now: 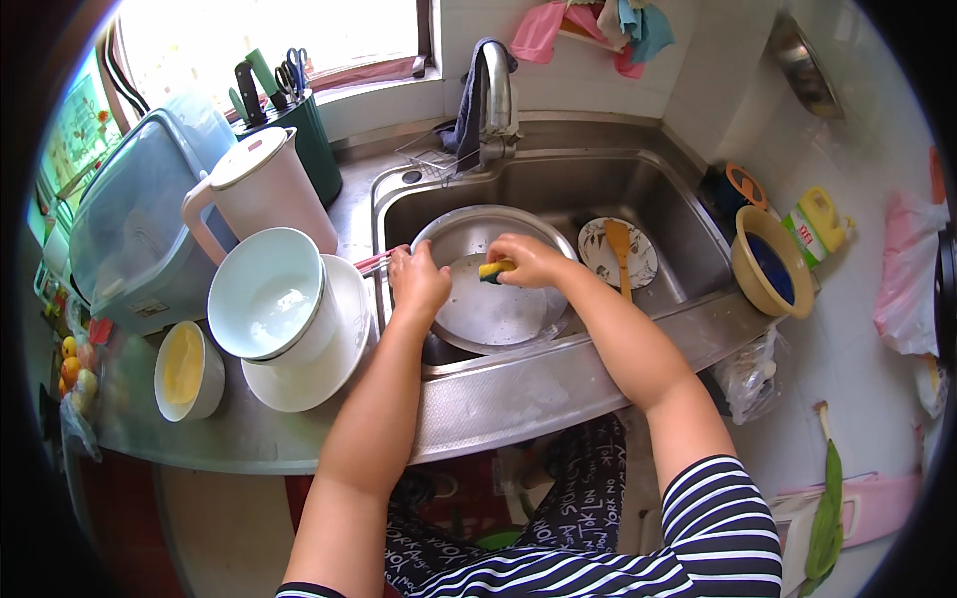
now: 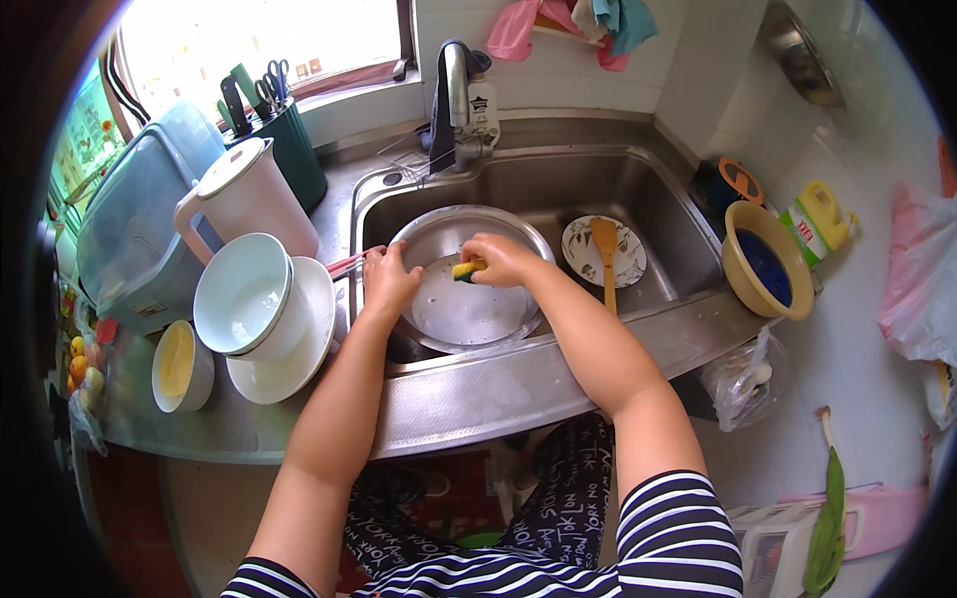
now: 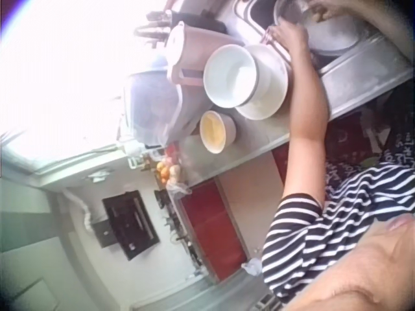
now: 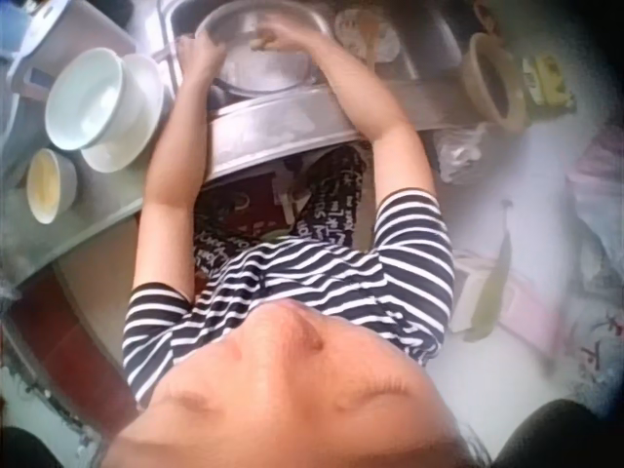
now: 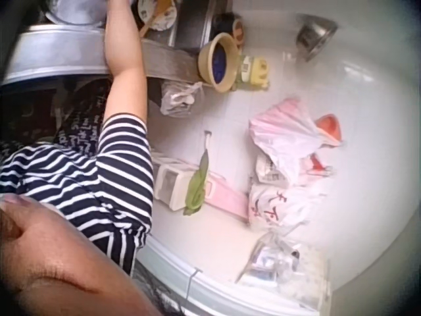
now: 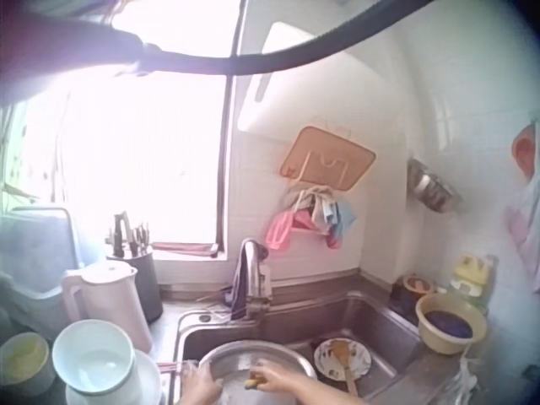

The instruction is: The person washes various kitchen items in a sink using a sponge and soap. They scrub a patterned plate, a white bowl, a wooden spatula, and a metal bowl, rinsing each under running water. Finally, they stack the cleaned items in a dish rack.

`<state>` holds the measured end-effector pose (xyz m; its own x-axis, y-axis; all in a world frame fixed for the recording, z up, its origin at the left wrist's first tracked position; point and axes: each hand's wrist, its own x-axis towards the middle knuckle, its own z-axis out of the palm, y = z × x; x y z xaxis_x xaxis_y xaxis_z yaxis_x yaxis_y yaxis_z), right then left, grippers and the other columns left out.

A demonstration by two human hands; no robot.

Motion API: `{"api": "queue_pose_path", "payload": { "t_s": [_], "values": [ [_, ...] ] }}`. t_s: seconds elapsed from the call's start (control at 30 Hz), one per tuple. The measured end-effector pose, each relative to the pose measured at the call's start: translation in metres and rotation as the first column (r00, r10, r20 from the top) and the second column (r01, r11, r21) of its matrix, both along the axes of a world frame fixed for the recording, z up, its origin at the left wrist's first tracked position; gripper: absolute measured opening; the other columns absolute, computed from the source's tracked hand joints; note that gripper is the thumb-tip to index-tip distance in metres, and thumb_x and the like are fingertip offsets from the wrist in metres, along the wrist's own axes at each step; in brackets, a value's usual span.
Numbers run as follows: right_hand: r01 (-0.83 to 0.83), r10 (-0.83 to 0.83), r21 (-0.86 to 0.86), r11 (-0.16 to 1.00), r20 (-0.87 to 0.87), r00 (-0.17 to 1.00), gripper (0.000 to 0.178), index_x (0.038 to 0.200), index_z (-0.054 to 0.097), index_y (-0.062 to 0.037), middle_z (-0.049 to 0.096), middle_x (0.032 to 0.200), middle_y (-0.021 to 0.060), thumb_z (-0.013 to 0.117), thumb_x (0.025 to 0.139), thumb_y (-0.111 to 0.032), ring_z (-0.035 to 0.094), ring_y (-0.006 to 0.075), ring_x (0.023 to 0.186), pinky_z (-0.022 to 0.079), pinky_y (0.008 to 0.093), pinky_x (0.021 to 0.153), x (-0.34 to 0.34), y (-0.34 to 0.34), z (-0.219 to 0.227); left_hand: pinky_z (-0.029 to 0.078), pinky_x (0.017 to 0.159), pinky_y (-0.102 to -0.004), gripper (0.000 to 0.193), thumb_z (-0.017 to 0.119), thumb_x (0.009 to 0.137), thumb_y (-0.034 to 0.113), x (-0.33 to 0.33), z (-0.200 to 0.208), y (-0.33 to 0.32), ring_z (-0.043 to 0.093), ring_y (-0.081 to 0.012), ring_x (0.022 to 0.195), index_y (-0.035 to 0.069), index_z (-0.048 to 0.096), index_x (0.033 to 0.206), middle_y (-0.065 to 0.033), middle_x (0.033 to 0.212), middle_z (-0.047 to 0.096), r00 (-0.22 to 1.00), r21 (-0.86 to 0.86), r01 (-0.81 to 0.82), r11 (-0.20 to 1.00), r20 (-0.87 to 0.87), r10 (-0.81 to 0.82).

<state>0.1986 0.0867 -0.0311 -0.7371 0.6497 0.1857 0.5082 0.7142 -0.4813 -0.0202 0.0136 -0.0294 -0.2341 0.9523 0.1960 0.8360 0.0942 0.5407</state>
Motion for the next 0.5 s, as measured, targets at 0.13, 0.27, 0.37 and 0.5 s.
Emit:
{"api": "queue_pose_path", "payload": {
  "t_s": [0.13, 0.27, 0.37, 0.5],
  "values": [
    [0.175, -0.225, 0.162, 0.971, 0.385, 0.895, 0.024, 0.096, 0.068, -0.0128, 0.064, 0.103, 0.0124, 0.071, 0.072, -0.011, 0.062, 0.0305, 0.098, 0.051, 0.0396, 0.083, -0.004, 0.003, -0.032, 0.044, 0.100, -0.0462, 0.051, 0.065, 0.080, 0.011, 0.000, 0.001, -0.001, 0.052, -0.0425, 0.116, 0.010, 0.055, 0.130, -0.0297, 0.125, 0.048, 0.999, -0.192, -0.029, 0.981, -0.032, 0.024],
    [0.079, 0.121, -0.201, 0.976, 0.810, 0.574, 0.019, 0.091, 0.069, -0.0066, 0.069, 0.100, 0.0152, 0.069, 0.075, -0.017, 0.067, 0.0296, 0.088, 0.054, 0.0413, 0.076, -0.003, 0.019, -0.060, 0.049, 0.094, -0.0447, 0.052, 0.057, 0.082, 0.003, -0.001, 0.002, -0.002, 0.060, -0.0442, 0.105, 0.014, 0.051, 0.132, -0.0305, 0.120, 0.051, 0.999, -0.205, 0.048, 0.978, 0.016, -0.045],
    [0.218, 0.300, -0.570, 0.792, 0.675, 0.674, 0.023, 0.091, 0.065, -0.0012, 0.068, 0.091, 0.0134, 0.068, 0.073, -0.016, 0.066, 0.0264, 0.083, 0.053, 0.0397, 0.074, -0.017, 0.003, -0.069, 0.050, 0.092, -0.0435, 0.055, 0.055, 0.081, -0.002, -0.007, -0.005, -0.003, 0.062, -0.0436, 0.104, 0.014, 0.047, 0.133, -0.0309, 0.117, 0.055, 0.998, -0.223, 0.062, 0.973, 0.015, -0.060],
    [-0.196, 0.365, -0.535, 0.822, 0.230, 0.902, 0.027, 0.094, 0.061, -0.0022, 0.064, 0.086, 0.0132, 0.066, 0.069, -0.012, 0.063, 0.0268, 0.084, 0.051, 0.0383, 0.075, -0.049, -0.017, -0.088, 0.047, 0.096, -0.0426, 0.066, 0.058, 0.075, -0.005, -0.011, -0.011, 0.001, 0.060, -0.0425, 0.110, 0.015, 0.043, 0.136, -0.0303, 0.117, 0.058, 0.996, -0.241, 0.087, 0.967, 0.053, -0.076]
  ]
}}
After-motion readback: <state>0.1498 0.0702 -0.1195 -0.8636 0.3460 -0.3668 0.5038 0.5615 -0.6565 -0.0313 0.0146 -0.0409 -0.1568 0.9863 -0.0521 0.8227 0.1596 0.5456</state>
